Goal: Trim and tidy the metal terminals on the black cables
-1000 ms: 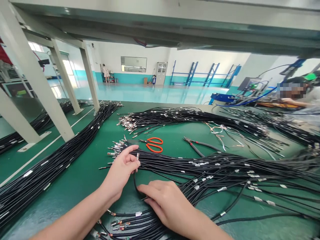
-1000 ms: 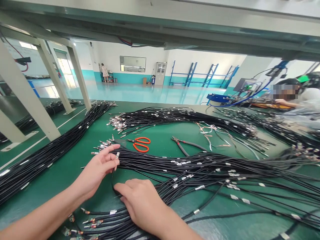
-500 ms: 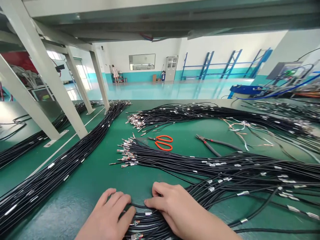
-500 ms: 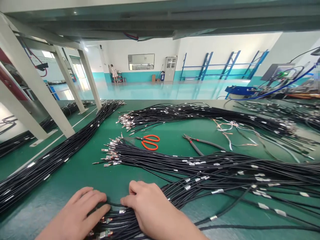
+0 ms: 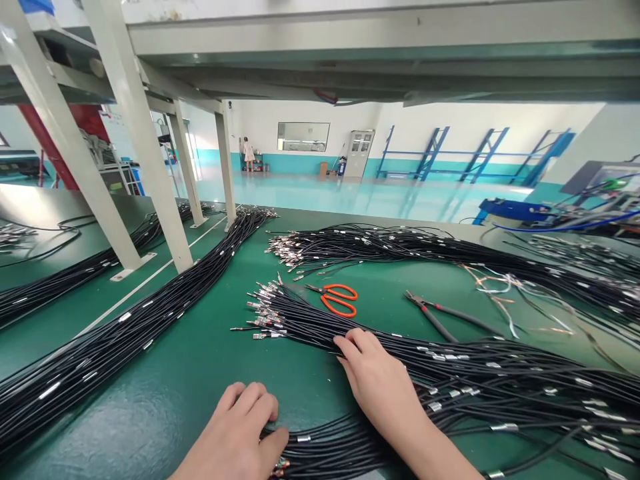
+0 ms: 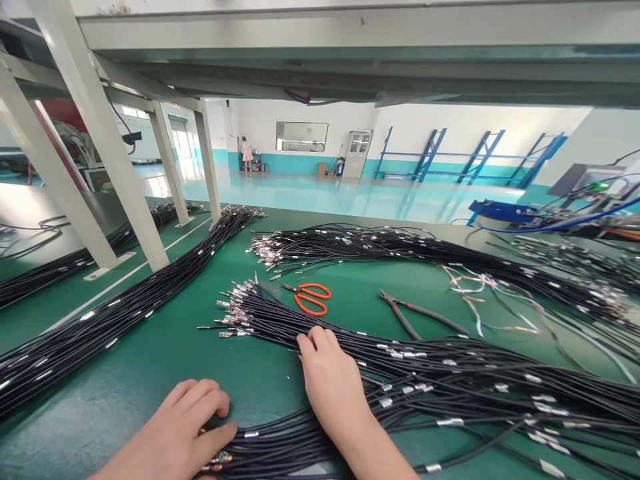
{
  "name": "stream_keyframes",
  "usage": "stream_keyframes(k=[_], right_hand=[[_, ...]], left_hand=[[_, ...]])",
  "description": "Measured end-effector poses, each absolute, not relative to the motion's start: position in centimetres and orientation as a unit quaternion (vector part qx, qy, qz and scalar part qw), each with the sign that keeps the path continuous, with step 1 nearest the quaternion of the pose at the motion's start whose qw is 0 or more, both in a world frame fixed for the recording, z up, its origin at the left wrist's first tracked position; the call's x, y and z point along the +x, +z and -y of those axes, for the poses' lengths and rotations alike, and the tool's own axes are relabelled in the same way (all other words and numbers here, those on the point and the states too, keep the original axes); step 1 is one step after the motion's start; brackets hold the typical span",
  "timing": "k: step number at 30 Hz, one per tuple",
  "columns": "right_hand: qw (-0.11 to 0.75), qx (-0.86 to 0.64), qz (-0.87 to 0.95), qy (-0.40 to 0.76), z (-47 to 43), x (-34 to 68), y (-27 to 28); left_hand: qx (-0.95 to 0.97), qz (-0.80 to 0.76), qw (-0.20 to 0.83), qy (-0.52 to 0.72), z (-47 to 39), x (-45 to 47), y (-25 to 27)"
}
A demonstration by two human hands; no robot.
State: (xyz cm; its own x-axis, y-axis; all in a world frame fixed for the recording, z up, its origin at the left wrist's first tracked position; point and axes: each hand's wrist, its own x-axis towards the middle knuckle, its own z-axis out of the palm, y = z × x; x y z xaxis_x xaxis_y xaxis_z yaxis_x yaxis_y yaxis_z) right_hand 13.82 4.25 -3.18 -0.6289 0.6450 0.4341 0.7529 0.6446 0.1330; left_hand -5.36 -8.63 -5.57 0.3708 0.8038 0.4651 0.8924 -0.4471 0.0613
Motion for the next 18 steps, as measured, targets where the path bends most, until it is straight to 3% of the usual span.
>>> stream_keyframes(k=[6,10,14,18], right_hand=[[0.205,-0.376,0.888,-0.167,-5.0,13.8,-3.6],[0.252,-0.371,0.880,-0.153,-5.0,14.2,-3.3],[0.298,-0.374,0.872,-0.108,-4.9,14.6,-3.2],[0.315,-0.375,0.871,-0.046,-4.7,14.8,-2.8]], left_hand=[[-0.790,0.569,-0.200,-0.104,8.1,-5.4,-0.2],[-0.686,0.597,-0.330,-0.255,5.8,-5.4,1.8],[-0.439,0.570,-0.514,-0.467,2.2,-4.7,1.1],[-0.266,0.460,-0.583,-0.615,-0.9,-3.2,0.3]])
